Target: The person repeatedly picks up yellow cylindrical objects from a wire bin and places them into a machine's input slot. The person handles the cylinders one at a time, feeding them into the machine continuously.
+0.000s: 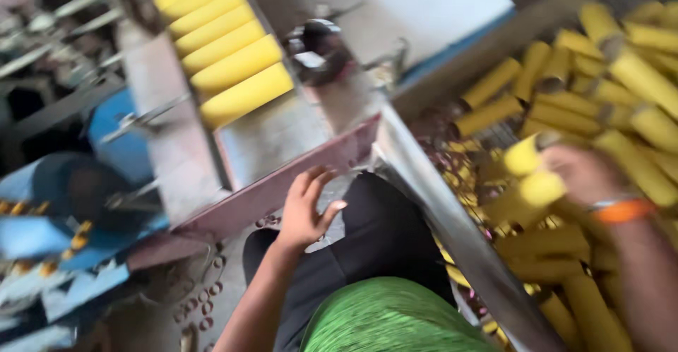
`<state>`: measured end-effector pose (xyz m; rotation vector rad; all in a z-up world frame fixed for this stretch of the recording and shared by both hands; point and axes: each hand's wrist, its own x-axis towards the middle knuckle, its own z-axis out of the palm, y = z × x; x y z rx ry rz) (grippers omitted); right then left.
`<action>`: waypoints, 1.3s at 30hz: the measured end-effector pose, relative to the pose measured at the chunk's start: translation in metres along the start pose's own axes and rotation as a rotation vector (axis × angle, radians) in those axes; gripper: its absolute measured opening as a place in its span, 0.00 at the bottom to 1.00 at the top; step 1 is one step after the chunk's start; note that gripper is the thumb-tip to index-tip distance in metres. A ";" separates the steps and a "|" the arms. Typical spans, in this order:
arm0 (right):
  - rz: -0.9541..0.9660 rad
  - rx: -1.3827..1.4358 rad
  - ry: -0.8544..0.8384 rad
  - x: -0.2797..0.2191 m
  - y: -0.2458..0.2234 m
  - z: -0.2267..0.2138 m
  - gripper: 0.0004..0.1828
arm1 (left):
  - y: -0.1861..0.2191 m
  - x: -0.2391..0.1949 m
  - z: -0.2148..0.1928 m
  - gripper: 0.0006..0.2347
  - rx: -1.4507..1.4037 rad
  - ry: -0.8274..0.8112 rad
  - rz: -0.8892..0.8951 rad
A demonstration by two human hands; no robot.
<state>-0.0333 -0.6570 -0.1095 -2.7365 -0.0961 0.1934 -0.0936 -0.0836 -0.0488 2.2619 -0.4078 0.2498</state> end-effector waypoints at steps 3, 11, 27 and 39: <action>-0.360 1.183 0.159 0.048 -0.069 -0.072 0.06 | 0.006 0.009 -0.016 0.27 0.034 0.091 0.100; -0.541 1.105 0.311 0.155 -0.361 0.009 0.21 | -0.001 0.059 -0.074 0.42 0.423 0.235 0.164; -0.029 0.562 0.372 0.056 -0.183 -0.013 0.09 | -0.122 0.075 -0.082 0.52 0.888 -0.082 0.010; 0.410 -0.208 0.391 -0.067 0.100 0.100 0.25 | -0.026 0.071 -0.037 0.31 0.364 -0.018 0.276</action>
